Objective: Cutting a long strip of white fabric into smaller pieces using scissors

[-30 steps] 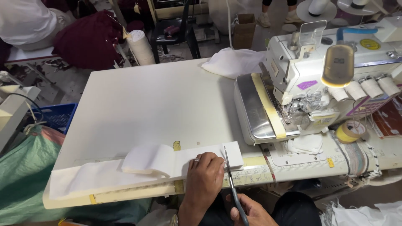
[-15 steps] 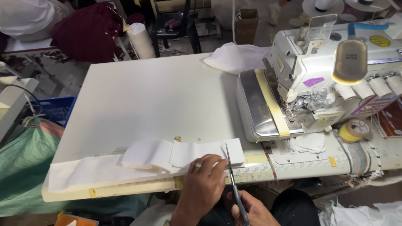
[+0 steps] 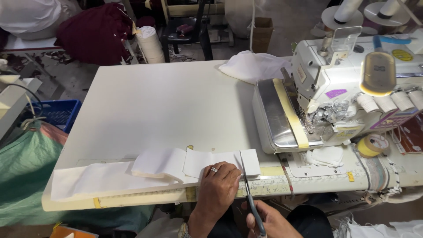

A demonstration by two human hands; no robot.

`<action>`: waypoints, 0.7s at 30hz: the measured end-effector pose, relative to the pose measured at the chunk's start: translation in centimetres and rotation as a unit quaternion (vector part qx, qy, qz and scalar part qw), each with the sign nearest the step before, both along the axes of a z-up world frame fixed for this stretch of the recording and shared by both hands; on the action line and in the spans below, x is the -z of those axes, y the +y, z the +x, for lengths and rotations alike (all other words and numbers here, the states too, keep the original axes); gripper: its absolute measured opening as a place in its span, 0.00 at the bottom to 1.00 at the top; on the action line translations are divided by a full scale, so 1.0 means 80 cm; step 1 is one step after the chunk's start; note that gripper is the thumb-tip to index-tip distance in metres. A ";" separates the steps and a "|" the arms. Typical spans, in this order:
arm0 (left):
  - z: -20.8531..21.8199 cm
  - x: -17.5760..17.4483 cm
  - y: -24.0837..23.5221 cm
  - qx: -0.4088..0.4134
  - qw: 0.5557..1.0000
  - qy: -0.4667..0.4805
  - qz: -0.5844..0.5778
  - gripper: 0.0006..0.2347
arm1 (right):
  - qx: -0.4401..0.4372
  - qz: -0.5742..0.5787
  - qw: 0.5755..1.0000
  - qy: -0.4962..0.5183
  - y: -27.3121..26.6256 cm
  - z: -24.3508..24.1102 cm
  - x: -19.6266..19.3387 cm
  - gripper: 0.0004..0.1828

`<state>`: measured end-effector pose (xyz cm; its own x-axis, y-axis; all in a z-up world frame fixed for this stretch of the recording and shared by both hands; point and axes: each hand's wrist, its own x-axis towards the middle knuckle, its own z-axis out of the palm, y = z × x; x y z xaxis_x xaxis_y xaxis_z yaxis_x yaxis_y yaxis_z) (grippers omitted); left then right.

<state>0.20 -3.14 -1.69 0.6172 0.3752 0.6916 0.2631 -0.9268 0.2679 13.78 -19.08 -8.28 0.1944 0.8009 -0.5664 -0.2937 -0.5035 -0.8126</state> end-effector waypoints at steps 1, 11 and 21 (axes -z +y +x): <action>0.000 0.003 0.000 0.002 1.000 -0.002 0.000 0.07 | -0.001 -0.039 0.999 0.014 0.009 -0.003 -0.025 0.23; 0.001 0.010 0.003 0.003 1.000 -0.014 -0.027 0.08 | 0.002 0.019 0.996 -0.089 0.009 0.004 0.005 0.27; 0.004 0.016 0.005 -0.006 0.998 -0.044 -0.032 0.06 | 0.066 -0.052 0.993 0.082 0.036 -0.007 -0.059 0.10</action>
<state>0.56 -2.76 -3.00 0.5497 0.4266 0.7182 0.2465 -0.9043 0.3484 13.24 -16.20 -3.55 0.1920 0.7105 -0.6770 -0.4863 -0.5303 -0.6944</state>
